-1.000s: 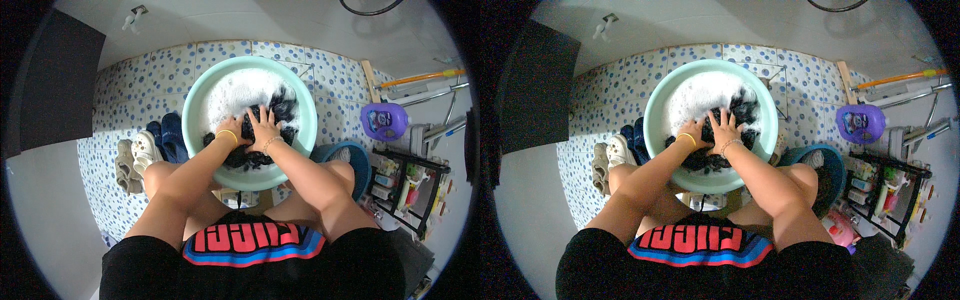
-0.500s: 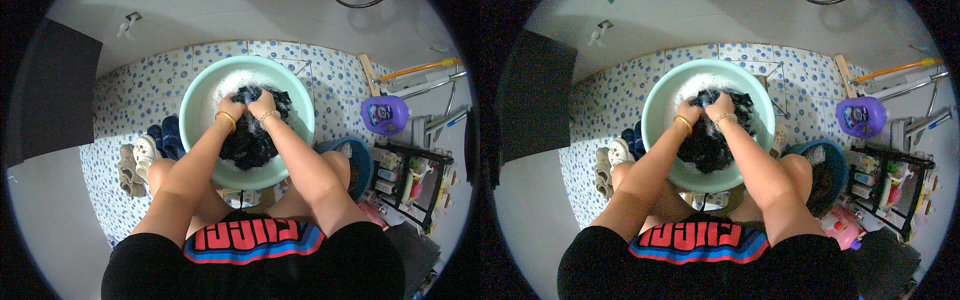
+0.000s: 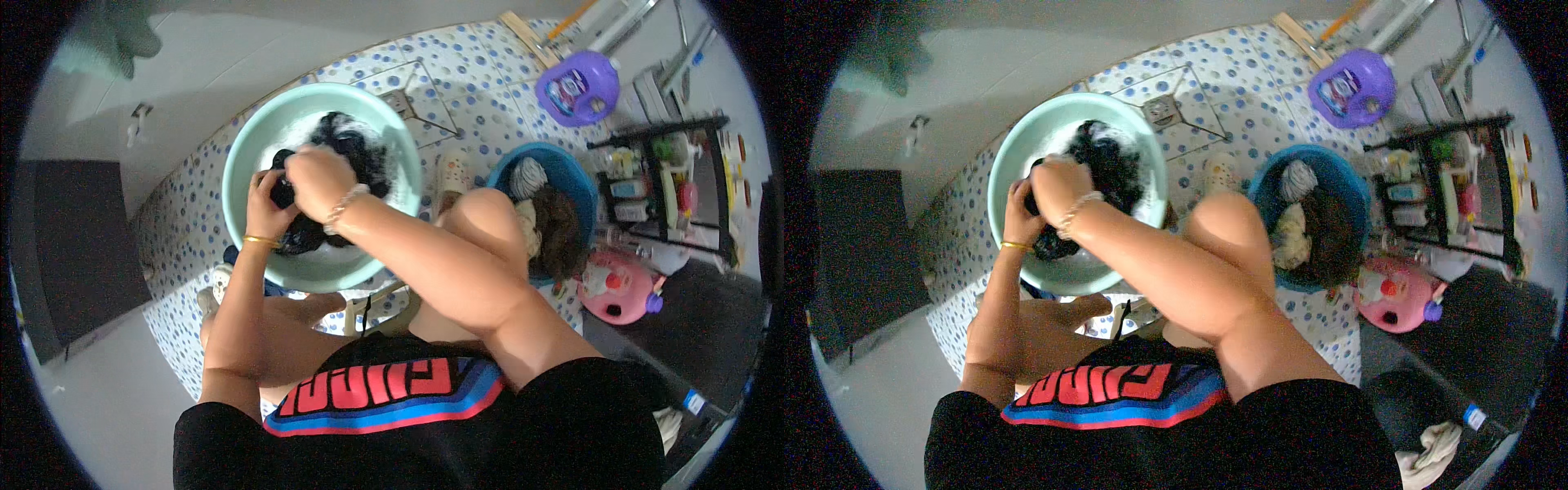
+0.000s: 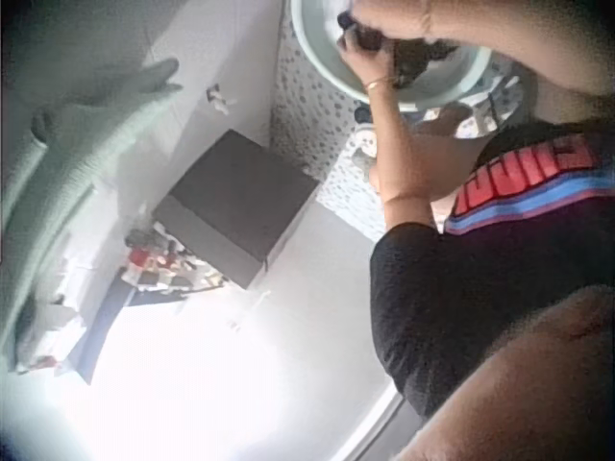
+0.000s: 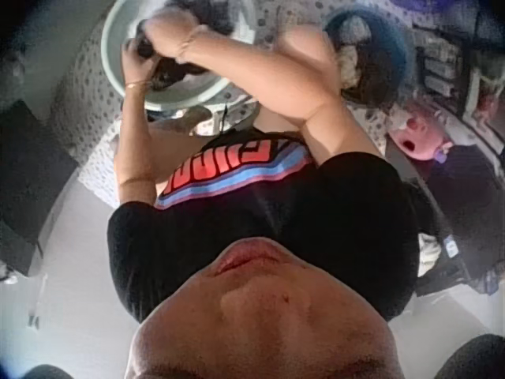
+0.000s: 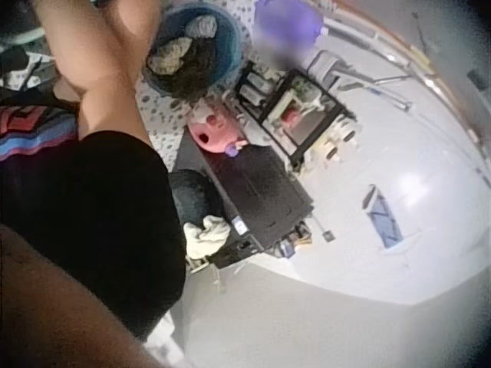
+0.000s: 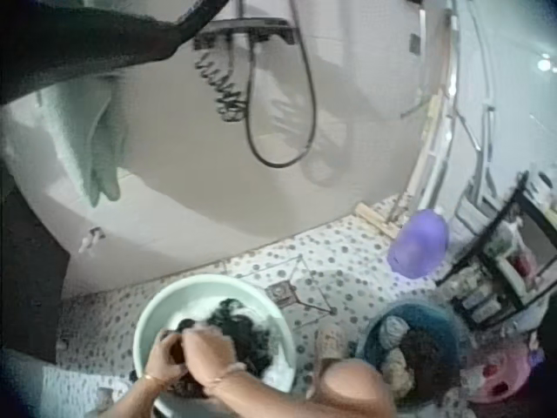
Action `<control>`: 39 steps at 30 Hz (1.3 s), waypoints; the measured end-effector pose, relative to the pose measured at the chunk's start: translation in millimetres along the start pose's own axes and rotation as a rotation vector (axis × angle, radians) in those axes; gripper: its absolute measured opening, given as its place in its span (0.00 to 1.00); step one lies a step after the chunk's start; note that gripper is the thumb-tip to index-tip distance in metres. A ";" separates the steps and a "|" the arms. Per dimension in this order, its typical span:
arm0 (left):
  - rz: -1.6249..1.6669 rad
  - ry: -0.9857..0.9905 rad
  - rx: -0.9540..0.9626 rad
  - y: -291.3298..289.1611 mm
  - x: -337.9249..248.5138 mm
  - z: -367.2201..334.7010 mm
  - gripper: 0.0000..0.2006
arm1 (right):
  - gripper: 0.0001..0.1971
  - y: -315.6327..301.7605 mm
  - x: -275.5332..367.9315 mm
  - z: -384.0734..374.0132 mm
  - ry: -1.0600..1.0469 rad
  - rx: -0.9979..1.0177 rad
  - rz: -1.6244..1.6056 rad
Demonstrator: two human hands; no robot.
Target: The person hand-washes a brown cloth in a light green basin filled with soapy water, scrubbing and wringing it repeatedly. They then transfer the cloth to a blue bucket and proceed to wash a black cloth in the same basin using the same method.
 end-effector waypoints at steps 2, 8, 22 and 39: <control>-0.093 0.104 0.055 12.9 -19.0 6.0 0.26 | 0.08 7.0 0.4 -0.1 0.072 0.205 0.013; -0.620 0.138 0.511 98.3 50.7 34.8 0.39 | 0.34 35.7 -54.7 9.2 0.290 0.363 0.362; -0.531 -0.243 0.860 176.1 182.8 93.9 0.26 | 0.53 129.9 -106.2 12.8 0.194 0.652 0.197; 1.306 -1.177 0.026 122.9 102.9 12.5 0.35 | 0.28 117.5 -109.8 -46.0 0.416 0.156 -0.322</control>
Point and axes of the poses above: each hand's wrist, its own z-axis away from the middle knuckle, its own y-axis out of the palm, x = y × z, the point moved 9 cm from there along -z, towards the middle knuckle, and after that the axes turned 14 degrees about -x, right-handed, at the moved point
